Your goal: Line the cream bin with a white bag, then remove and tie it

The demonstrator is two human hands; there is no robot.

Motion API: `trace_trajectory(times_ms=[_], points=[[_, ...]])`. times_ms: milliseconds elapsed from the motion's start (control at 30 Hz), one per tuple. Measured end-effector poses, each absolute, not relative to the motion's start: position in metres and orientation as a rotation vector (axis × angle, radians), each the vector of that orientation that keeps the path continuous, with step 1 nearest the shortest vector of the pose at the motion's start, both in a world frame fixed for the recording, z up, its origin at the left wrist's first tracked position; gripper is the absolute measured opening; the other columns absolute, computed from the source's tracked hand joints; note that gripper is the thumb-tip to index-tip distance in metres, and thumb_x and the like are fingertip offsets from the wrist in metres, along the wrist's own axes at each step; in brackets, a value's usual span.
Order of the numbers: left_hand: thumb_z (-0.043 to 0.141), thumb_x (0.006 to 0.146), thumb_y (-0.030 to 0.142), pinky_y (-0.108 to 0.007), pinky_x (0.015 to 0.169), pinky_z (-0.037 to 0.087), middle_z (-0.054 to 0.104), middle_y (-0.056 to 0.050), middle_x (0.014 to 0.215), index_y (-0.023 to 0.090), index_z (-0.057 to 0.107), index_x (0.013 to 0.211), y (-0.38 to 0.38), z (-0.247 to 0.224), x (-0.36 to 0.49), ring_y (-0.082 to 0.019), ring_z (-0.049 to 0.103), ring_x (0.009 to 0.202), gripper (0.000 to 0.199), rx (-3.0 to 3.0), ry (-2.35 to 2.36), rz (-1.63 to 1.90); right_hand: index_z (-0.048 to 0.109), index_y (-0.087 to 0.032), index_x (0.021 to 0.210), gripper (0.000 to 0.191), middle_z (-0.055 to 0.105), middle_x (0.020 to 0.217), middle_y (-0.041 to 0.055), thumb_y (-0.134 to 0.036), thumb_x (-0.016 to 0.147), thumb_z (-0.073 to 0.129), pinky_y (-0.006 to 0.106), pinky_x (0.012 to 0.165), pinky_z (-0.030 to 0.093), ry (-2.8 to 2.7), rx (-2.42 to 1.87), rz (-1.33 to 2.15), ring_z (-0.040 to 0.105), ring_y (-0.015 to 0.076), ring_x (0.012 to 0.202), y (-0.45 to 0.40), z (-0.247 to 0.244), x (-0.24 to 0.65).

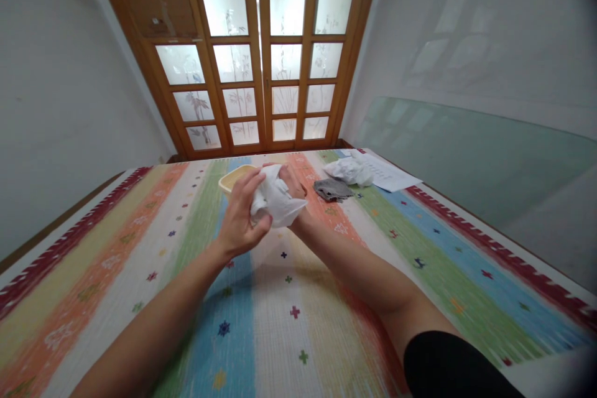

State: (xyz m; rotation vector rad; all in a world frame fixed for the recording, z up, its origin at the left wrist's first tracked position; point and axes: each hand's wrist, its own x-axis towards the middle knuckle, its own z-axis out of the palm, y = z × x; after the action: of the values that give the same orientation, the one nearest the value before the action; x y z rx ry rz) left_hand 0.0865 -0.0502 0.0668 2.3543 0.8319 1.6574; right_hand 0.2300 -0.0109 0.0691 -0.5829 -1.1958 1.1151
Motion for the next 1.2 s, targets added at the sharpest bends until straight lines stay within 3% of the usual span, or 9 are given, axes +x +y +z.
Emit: trace_trajectory(times_ms=[100,233,467,533,600,700,833,1000,1200], points=[[0.078,0.077,0.027,-0.052,0.116,0.041,0.053,-0.014,0.149,0.029,0.056,0.143,-0.054,0.058,0.094,-0.035,0.051,0.138,0.069,2.306,0.861,1.595,0.059,-0.023,0.114,0.045,0.065,0.107,0.0068,-0.063,0.100,0.044,0.037,0.088,0.053,-1.299,-0.558,1.088,0.063,0.0220,0.097,-0.021,0.070,0.227],[0.066,0.077,0.013,-0.039,0.097,0.049,0.066,-0.008,0.115,0.028,0.067,0.126,-0.050,0.050,0.069,-0.028,0.061,0.107,0.051,2.213,1.057,1.749,0.059,-0.024,0.107,0.044,0.061,0.134,0.0095,-0.056,0.108,0.029,0.040,0.111,0.044,-1.497,-0.659,0.763,0.055,0.0234,0.129,-0.001,0.071,0.242],[0.061,0.081,0.025,-0.031,0.071,0.040,0.066,-0.003,0.086,0.025,0.065,0.109,-0.029,0.014,-0.059,-0.024,0.059,0.074,0.028,2.270,1.882,1.341,0.060,-0.014,0.116,0.028,0.067,0.121,0.0135,-0.032,0.107,0.041,0.026,0.096,0.041,-1.244,-1.575,0.132,0.056,0.0141,0.108,0.121,0.053,0.389],[0.058,0.086,0.029,-0.031,0.069,0.040,0.062,-0.002,0.078,0.025,0.064,0.108,-0.021,-0.007,-0.095,-0.023,0.057,0.070,0.023,2.105,2.134,1.198,0.060,-0.006,0.121,0.029,0.064,0.128,0.0225,-0.025,0.104,0.045,0.030,0.096,0.038,-1.135,-1.725,0.093,0.053,0.0173,0.111,0.134,0.044,0.434],[0.058,0.089,0.034,-0.033,0.073,0.045,0.062,-0.002,0.080,0.023,0.063,0.109,-0.012,-0.028,-0.121,-0.025,0.060,0.073,0.024,2.018,2.186,1.115,0.059,-0.005,0.126,0.032,0.058,0.136,0.0291,-0.022,0.101,0.050,0.036,0.098,0.037,-1.073,-1.818,0.053,0.052,0.0223,0.116,0.134,0.035,0.466],[0.056,0.089,0.044,-0.047,0.098,0.049,0.069,-0.014,0.110,0.018,0.065,0.120,0.001,-0.057,-0.143,-0.035,0.065,0.109,0.042,2.094,2.213,0.972,0.062,-0.010,0.127,0.032,0.057,0.138,0.0277,-0.024,0.100,0.053,0.042,0.100,0.038,-1.082,-1.893,-0.003,0.052,0.0303,0.123,0.125,0.016,0.481],[0.036,0.097,0.053,-0.062,0.121,0.030,0.041,-0.025,0.162,0.010,0.057,0.145,0.020,-0.079,-0.153,-0.045,0.036,0.152,0.068,2.270,2.297,0.520,0.067,-0.018,0.125,0.030,0.062,0.135,0.0202,-0.028,0.103,0.050,0.041,0.106,0.039,-1.533,-1.823,-0.118,0.053,0.0297,0.127,0.115,-0.020,0.459],[0.029,0.101,0.049,-0.061,0.122,0.029,0.042,-0.022,0.164,0.008,0.052,0.150,0.033,-0.085,-0.157,-0.042,0.032,0.155,0.068,2.292,2.254,0.394,0.065,-0.016,0.133,0.054,0.067,0.127,0.0213,-0.046,0.089,0.071,0.044,0.097,0.045,-1.945,-1.887,-0.029,0.061,0.0341,0.116,0.097,-0.056,0.438],[0.045,0.096,0.040,-0.052,0.120,0.035,0.055,-0.022,0.149,0.010,0.054,0.148,0.024,-0.073,-0.154,-0.037,0.048,0.138,0.060,2.328,2.293,0.706,0.075,-0.018,0.104,0.022,0.075,0.099,0.0156,-0.027,0.087,0.063,0.039,0.074,0.047,-2.099,-1.916,0.171,0.067,0.0300,0.088,0.065,-0.047,0.419]])
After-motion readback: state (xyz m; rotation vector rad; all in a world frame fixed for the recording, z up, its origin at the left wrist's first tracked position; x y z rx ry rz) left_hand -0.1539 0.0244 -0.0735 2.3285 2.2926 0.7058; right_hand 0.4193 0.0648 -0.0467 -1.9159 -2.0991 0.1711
